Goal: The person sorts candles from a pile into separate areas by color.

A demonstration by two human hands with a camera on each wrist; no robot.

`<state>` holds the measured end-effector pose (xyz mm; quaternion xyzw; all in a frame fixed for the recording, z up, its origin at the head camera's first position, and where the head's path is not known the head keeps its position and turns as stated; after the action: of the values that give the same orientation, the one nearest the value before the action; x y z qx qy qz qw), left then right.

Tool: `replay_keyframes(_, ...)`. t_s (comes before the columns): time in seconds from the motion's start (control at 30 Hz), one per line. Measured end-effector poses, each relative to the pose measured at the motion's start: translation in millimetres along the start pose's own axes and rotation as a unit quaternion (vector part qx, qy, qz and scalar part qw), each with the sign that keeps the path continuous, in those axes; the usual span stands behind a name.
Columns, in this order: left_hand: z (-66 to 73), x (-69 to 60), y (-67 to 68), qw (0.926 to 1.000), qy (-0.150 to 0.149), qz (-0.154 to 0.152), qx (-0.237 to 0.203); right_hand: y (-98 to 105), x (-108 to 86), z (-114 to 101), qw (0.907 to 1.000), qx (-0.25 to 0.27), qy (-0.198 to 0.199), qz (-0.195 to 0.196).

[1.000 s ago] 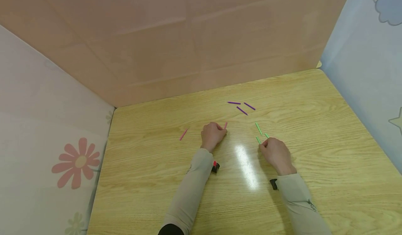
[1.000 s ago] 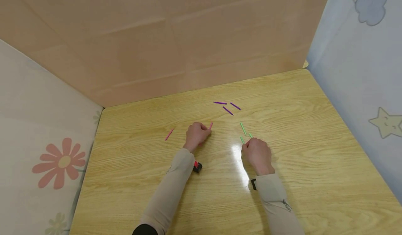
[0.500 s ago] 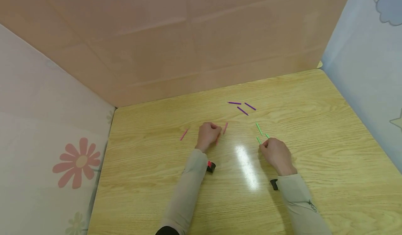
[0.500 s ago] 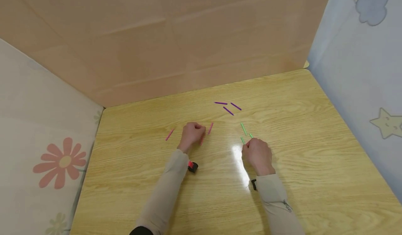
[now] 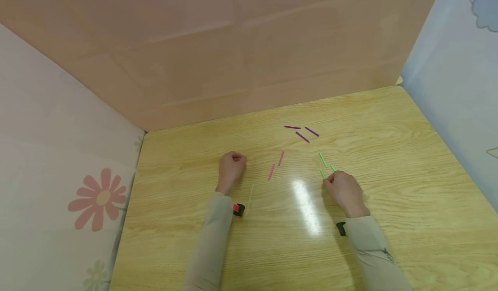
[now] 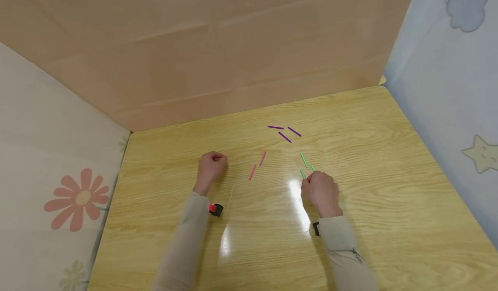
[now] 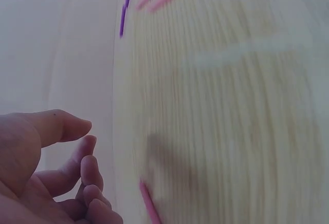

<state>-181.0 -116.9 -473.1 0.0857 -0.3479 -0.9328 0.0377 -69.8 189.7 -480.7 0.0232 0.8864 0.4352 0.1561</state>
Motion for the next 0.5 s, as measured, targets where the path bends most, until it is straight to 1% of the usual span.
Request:
replay_keyframes(0.17, -20.2, 2.9, 15.3, 0.9994, 0.026, 0.02, -0.012, 1.0, -1.0, -1.1, 1.0, 0.0, 0.001, -0.001)
replay_keyframes(0.23, -26.9, 3.3, 19.7, 0.9989, 0.032, 0.028, -0.019, 0.9, -0.8, -1.2, 1.0, 0.0, 0.002, 0.0)
replay_keyframes(0.37, -37.4, 2.3, 25.6, 0.998, 0.044, 0.035, -0.029, 0.6, -0.1, -1.4, 1.0, -0.001, -0.001, 0.002)
replay_keyframes(0.5, -44.4, 1.6, 27.1, 0.9979, 0.051, 0.032, -0.024, 0.3, 0.1, -1.3, 1.0, 0.001, 0.0, 0.002)
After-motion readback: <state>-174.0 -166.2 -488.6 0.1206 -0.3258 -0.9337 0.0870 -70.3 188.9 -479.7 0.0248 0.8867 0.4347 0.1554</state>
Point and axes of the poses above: each hand's wrist, its own x-axis towards the middle knuckle, its own y-axis out of the back of the hand, z = x × y, the point moved 3 cm from there along x, towards the middle knuckle, and after that the axes turned 4 degrees about z, right-handed, at the moved point
